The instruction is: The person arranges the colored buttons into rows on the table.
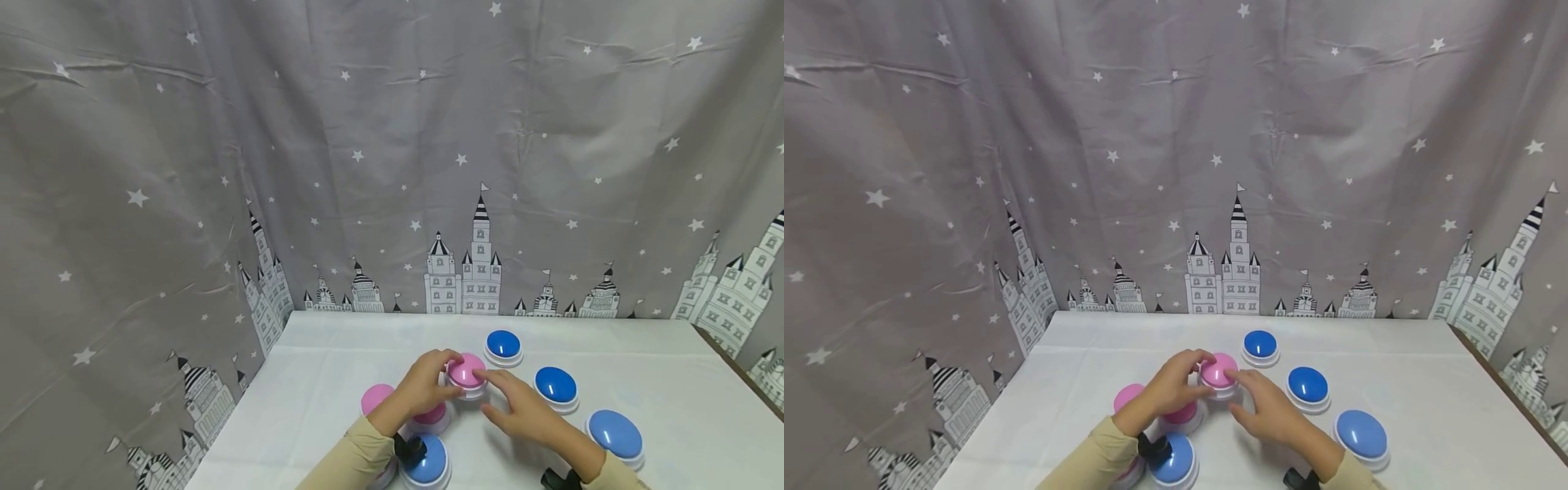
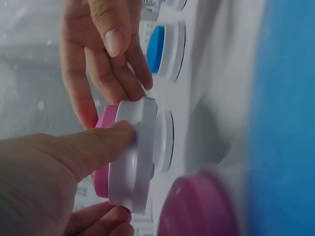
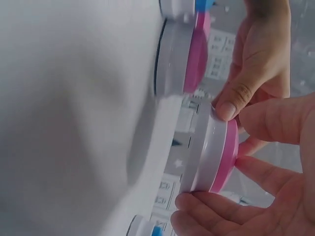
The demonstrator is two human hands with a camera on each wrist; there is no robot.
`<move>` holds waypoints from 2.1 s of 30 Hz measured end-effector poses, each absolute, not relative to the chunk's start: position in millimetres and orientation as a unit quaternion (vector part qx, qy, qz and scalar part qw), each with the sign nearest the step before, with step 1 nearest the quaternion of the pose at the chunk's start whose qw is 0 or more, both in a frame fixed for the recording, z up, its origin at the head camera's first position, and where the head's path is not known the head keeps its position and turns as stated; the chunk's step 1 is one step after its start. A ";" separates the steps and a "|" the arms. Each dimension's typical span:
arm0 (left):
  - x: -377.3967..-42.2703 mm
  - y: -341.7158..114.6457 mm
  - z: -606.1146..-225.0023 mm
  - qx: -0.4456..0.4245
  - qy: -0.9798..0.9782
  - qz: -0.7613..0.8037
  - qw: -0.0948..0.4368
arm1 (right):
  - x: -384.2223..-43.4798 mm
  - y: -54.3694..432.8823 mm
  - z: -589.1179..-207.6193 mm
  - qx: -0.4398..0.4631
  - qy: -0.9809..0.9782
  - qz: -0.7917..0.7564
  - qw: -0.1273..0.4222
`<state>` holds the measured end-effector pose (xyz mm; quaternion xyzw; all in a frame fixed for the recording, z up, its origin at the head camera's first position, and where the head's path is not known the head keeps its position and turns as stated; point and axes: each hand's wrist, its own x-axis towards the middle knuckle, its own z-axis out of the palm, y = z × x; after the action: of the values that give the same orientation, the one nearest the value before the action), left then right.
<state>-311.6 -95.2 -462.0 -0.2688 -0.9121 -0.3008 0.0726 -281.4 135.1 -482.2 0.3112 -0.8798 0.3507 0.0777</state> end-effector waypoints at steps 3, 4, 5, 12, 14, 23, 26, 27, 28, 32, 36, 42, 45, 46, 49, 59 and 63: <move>-295.4 -94.6 -461.3 -0.281 -0.911 -0.291 0.084 | -265.4 138.6 -479.8 0.319 -0.879 0.344 0.088; -289.9 -94.3 -461.8 -0.283 -0.911 -0.288 0.084 | -260.1 139.8 -479.1 0.321 -0.879 0.342 0.087; -284.4 -94.0 -462.6 -0.281 -0.913 -0.285 0.081 | -254.7 141.2 -478.4 0.321 -0.881 0.340 0.081; -254.4 -93.6 -472.4 -0.291 -0.920 -0.247 0.088 | -223.6 147.3 -481.5 0.321 -0.892 0.316 0.030; -248.0 -95.6 -475.0 -0.303 -0.920 -0.227 0.102 | -217.9 147.8 -483.5 0.318 -0.892 0.322 0.004; -226.1 -101.4 -492.4 -0.338 -0.910 -0.200 0.134 | -201.3 146.7 -484.8 0.268 -0.886 0.355 -0.133; -220.7 -99.4 -495.5 -0.332 -0.913 -0.207 0.117 | -198.3 150.2 -487.5 0.273 -0.886 0.350 -0.132; -219.5 -99.2 -496.2 -0.333 -0.913 -0.206 0.116 | -197.5 150.9 -488.5 0.275 -0.885 0.351 -0.132; -218.8 -99.1 -497.0 -0.336 -0.912 -0.201 0.121 | -196.8 151.4 -489.6 0.275 -0.885 0.352 -0.133; -217.6 -100.0 -499.8 -0.351 -0.907 -0.184 0.139 | -193.7 152.8 -492.6 0.274 -0.886 0.348 -0.134; -217.8 -100.8 -501.1 -0.367 -0.900 -0.178 0.151 | -191.4 153.5 -492.9 0.276 -0.888 0.346 -0.122; -216.4 -101.9 -501.2 -0.382 -0.894 -0.172 0.157 | -189.1 153.4 -491.7 0.271 -0.891 0.346 -0.116; -215.3 -102.6 -500.6 -0.387 -0.893 -0.172 0.154 | -187.8 153.6 -491.8 0.274 -0.892 0.343 -0.111; -215.1 -102.9 -500.4 -0.389 -0.892 -0.173 0.154 | -187.6 153.7 -492.1 0.277 -0.892 0.342 -0.107; -214.6 -103.3 -499.9 -0.393 -0.889 -0.173 0.156 | -186.7 154.2 -492.8 0.278 -0.892 0.340 -0.104; -214.9 -102.4 -496.8 -0.385 -0.896 -0.170 0.144 | -190.0 153.2 -492.5 0.268 -0.891 0.350 -0.110; -217.0 -102.8 -493.8 -0.384 -0.897 -0.173 0.134 | -194.7 156.2 -487.7 0.279 -0.886 0.351 -0.117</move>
<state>-217.0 -102.8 -493.8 -0.3835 -0.8971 -0.1731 0.1345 -194.7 156.2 -487.7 0.2787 -0.8864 0.3507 -0.1172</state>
